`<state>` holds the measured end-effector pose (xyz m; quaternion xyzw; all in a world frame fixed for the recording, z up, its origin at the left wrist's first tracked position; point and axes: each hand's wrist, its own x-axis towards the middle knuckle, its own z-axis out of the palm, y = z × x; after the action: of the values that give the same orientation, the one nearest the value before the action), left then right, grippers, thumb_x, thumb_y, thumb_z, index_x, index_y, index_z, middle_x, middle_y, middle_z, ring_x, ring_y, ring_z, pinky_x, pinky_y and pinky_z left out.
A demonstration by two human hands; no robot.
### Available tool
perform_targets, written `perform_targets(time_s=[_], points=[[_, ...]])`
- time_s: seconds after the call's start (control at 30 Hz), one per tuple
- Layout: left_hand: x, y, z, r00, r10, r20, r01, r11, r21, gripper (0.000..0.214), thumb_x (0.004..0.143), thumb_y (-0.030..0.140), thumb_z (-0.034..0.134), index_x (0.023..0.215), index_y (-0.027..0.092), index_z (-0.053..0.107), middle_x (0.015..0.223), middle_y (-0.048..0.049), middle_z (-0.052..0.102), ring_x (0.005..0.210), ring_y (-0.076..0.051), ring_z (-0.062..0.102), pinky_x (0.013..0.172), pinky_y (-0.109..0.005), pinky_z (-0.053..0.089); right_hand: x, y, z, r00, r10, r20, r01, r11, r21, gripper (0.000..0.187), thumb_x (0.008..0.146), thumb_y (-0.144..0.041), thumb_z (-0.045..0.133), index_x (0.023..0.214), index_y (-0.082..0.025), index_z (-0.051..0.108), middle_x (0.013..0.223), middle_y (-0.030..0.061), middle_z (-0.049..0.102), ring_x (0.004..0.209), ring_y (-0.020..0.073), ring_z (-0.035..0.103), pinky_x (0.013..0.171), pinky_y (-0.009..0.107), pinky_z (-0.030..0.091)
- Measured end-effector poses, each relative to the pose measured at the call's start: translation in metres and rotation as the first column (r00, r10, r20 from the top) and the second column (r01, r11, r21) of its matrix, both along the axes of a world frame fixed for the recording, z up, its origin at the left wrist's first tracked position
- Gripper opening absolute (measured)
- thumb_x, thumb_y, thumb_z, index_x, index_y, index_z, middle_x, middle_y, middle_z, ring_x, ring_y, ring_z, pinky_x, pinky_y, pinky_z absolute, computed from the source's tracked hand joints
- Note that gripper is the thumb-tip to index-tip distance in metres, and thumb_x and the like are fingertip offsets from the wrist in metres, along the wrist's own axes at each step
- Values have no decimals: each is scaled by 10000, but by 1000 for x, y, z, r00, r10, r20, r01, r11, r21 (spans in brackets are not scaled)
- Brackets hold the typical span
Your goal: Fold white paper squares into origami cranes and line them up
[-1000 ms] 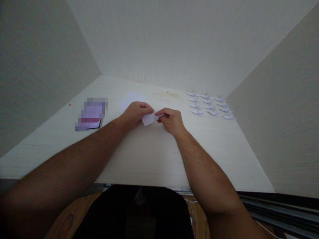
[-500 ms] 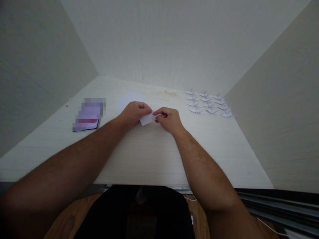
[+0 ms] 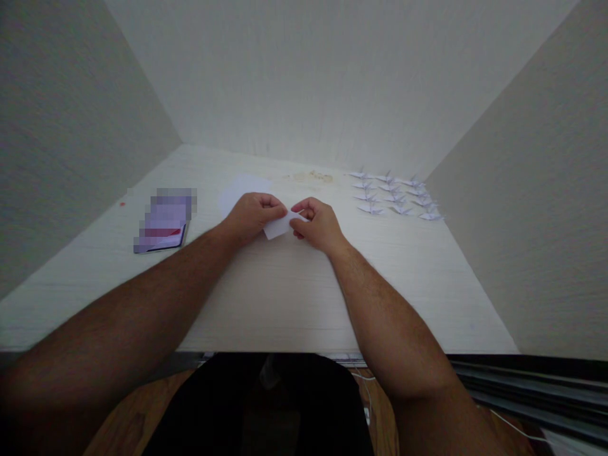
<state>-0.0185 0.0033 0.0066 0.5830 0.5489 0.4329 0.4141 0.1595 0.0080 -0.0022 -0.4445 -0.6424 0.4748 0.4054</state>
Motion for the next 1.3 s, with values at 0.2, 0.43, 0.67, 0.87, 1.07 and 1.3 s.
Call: perform_targets(time_s=[0.2, 0.43, 0.67, 0.87, 1.07, 1.3], points=[[0, 1, -2, 999, 0, 46, 1, 1000, -25, 174, 677, 318, 733, 695, 155, 674, 591, -11, 634, 527, -109, 539, 494, -231, 386, 0, 2, -2, 1000, 12, 5, -12, 1000, 3, 246, 681, -193, 718, 895, -203, 597, 591, -54, 657, 473, 100, 589, 455, 210, 442], [4, 1, -6, 951, -52, 305, 71, 996, -52, 230, 629, 305, 782, 765, 158, 669, 672, -21, 664, 571, -129, 591, 534, -254, 443, 0, 1, 1, 999, -22, -39, 24, 998, 55, 265, 698, -212, 722, 926, -210, 586, 587, -63, 645, 494, 103, 597, 496, 225, 461], [6, -1, -8, 952, -66, 300, 99, 991, -95, 229, 601, 264, 804, 756, 164, 668, 643, -8, 638, 545, -115, 560, 532, -247, 419, -3, -1, 1, 998, -40, -47, 45, 993, 110, 281, 727, -300, 758, 925, -212, 578, 611, -62, 647, 509, 97, 599, 511, 227, 467], [6, -6, 3, 992, -34, 119, 41, 997, -59, 237, 607, 325, 804, 716, 152, 684, 578, 21, 591, 506, -97, 481, 479, -235, 333, -3, -2, -2, 998, -57, 4, 56, 997, 52, 204, 739, -319, 756, 795, -186, 612, 572, -15, 662, 484, 109, 598, 462, 211, 419], [5, -9, 11, 999, -12, -37, 13, 1000, 3, 208, 631, 329, 761, 687, 143, 685, 580, 20, 591, 531, -96, 468, 507, -236, 335, 0, 1, -4, 995, -80, 55, 76, 995, 70, 199, 786, -339, 710, 697, -180, 630, 571, 7, 678, 495, 104, 602, 481, 206, 425], [3, -4, 8, 999, 8, -36, -10, 999, -32, 184, 615, 304, 743, 704, 150, 694, 594, 12, 607, 530, -106, 487, 505, -244, 342, 3, 1, 3, 993, -83, 81, 80, 996, 32, 205, 778, -293, 767, 668, -168, 647, 558, 17, 683, 477, 102, 604, 464, 203, 430]])
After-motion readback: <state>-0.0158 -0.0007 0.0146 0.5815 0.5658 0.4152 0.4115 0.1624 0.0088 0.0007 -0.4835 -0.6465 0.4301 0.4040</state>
